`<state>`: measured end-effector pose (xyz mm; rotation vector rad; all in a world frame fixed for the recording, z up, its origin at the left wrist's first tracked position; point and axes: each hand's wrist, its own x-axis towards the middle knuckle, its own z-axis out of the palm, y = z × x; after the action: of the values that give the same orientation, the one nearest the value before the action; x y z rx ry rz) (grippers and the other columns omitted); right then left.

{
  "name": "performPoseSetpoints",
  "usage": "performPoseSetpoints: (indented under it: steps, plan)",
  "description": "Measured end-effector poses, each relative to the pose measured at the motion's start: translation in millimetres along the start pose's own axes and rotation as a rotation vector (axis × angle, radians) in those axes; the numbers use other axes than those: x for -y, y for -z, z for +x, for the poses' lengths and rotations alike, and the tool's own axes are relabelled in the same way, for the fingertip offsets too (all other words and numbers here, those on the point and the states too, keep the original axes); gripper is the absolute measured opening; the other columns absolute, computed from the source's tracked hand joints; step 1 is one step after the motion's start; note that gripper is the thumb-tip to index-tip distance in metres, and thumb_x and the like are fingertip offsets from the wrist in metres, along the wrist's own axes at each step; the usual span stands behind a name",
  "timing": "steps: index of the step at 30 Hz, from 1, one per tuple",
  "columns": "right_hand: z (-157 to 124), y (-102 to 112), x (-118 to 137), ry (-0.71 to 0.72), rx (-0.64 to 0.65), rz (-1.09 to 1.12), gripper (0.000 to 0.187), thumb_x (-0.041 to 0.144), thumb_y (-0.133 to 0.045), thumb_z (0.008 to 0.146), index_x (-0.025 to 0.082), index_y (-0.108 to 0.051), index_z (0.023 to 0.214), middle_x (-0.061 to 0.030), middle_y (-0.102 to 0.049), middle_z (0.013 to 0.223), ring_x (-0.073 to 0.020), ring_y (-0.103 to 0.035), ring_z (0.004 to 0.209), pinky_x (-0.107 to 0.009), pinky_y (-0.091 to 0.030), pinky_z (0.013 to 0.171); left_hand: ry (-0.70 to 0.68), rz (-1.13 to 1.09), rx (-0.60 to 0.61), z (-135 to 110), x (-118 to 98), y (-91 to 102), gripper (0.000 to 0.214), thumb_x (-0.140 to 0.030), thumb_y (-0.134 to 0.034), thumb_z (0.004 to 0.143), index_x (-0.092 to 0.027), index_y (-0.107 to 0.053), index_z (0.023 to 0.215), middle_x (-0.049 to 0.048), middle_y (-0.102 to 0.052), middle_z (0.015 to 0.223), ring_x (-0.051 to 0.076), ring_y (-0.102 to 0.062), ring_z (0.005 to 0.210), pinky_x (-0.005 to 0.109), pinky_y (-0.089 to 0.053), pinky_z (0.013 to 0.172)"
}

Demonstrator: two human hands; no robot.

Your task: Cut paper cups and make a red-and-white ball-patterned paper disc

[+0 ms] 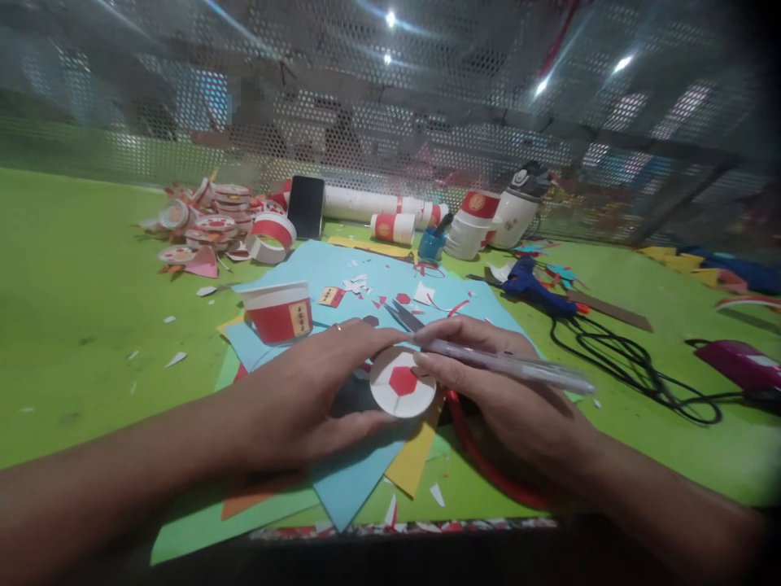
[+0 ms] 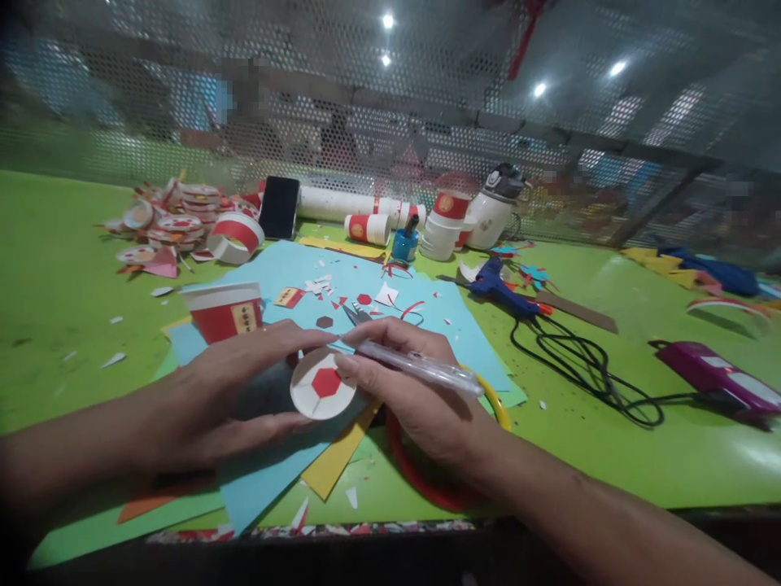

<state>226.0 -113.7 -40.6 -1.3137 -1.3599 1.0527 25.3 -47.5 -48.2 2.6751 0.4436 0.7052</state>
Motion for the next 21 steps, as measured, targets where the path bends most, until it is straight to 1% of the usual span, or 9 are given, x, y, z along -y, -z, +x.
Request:
performPoseSetpoints:
  steps: [2,6,8,10,13,16,18,19,21]
  plan:
    - [-0.6,-1.9,-0.1,-0.002,0.003,0.056,0.014,0.026,-0.070,0.077,0.019,-0.064,0.087,0.0005,-0.066,0.076,-0.0092,-0.059,0.065,-0.017,-0.047,0.058,0.006,0.048,-0.032,1.4,-0.7,-0.5,0.043,-0.031,-0.056,0.084,-0.021,-0.041,0.122,0.0087,-0.057,0.119,0.020,-0.055,0.105,0.031,-0.046,0.085]
    - [-2.4,-5.4,-1.5,-0.037,0.069,0.178,0.014,0.024,-0.069,0.077,0.019,-0.060,0.088,0.0017,-0.065,0.074,-0.0089,-0.061,0.060,-0.020,-0.049,0.058,0.032,0.123,-0.058,3.6,-2.5,-2.3,0.035,-0.034,-0.055,0.084,-0.020,-0.045,0.114,0.0091,-0.059,0.116,0.022,-0.056,0.103,0.032,-0.048,0.080]
    - [-2.9,-5.7,-2.7,-0.036,0.079,0.172,0.015,0.023,-0.068,0.078,0.019,-0.060,0.089,0.0015,-0.066,0.075,-0.0097,-0.062,0.062,-0.021,-0.050,0.060,0.040,0.128,-0.072,3.6,-2.2,-3.0,0.034,-0.035,-0.055,0.084,-0.020,-0.045,0.113,0.0088,-0.059,0.115,0.021,-0.056,0.103,0.031,-0.047,0.080]
    - [-3.1,-4.6,-3.8,-0.006,0.067,0.096,0.013,0.026,-0.066,0.080,0.019,-0.061,0.090,0.0005,-0.066,0.076,-0.0102,-0.061,0.066,-0.020,-0.049,0.061,0.051,0.115,-0.062,3.1,-0.7,-3.0,0.034,-0.034,-0.055,0.084,-0.020,-0.045,0.113,0.0079,-0.059,0.116,0.020,-0.056,0.102,0.029,-0.047,0.080]
    - [-3.4,-0.2,-3.9,0.053,-0.025,-0.034,0.015,0.031,-0.062,0.083,0.021,-0.063,0.094,-0.0012,-0.066,0.080,-0.0111,-0.061,0.071,-0.020,-0.048,0.060,0.077,0.082,-0.007,1.6,3.5,-1.9,0.037,-0.031,-0.057,0.082,-0.020,-0.045,0.116,0.0071,-0.059,0.115,0.019,-0.057,0.099,0.029,-0.047,0.079]
    - [-4.0,6.6,-2.8,0.087,-0.168,-0.039,0.021,0.034,-0.064,0.082,0.024,-0.063,0.100,-0.0011,-0.067,0.084,-0.0125,-0.062,0.073,-0.020,-0.049,0.059,0.133,0.037,0.058,0.2,8.1,-1.3,0.043,-0.033,-0.060,0.080,-0.020,-0.046,0.118,0.0069,-0.060,0.111,0.020,-0.057,0.095,0.031,-0.046,0.078]
    - [-4.9,10.3,-2.7,0.112,-0.187,-0.005,0.017,0.035,-0.063,0.082,0.024,-0.065,0.095,0.0011,-0.065,0.075,-0.0099,-0.059,0.065,-0.018,-0.046,0.054,0.182,0.003,0.100,-0.1,10.4,-1.8,0.044,-0.036,-0.061,0.079,-0.020,-0.048,0.118,0.0066,-0.061,0.108,0.020,-0.057,0.093,0.032,-0.046,0.077]
    - [-5.6,11.1,-2.8,0.110,-0.155,0.014,0.015,0.036,-0.062,0.083,0.023,-0.065,0.090,0.0025,-0.062,0.067,-0.0078,-0.055,0.057,-0.016,-0.044,0.050,0.202,-0.009,0.114,-0.1,11.3,-2.2,0.045,-0.038,-0.063,0.078,-0.020,-0.049,0.117,0.0065,-0.061,0.107,0.020,-0.057,0.092,0.032,-0.045,0.077]
    - [-7.2,10.4,-3.4,0.065,-0.056,0.026,0.020,0.038,-0.058,0.086,0.020,-0.065,0.078,0.0053,-0.052,0.051,-0.0046,-0.044,0.044,-0.014,-0.034,0.040,0.224,-0.017,0.123,0.5,12.7,-3.3,0.047,-0.040,-0.066,0.076,-0.020,-0.050,0.115,0.0061,-0.061,0.105,0.020,-0.056,0.091,0.032,-0.045,0.076]
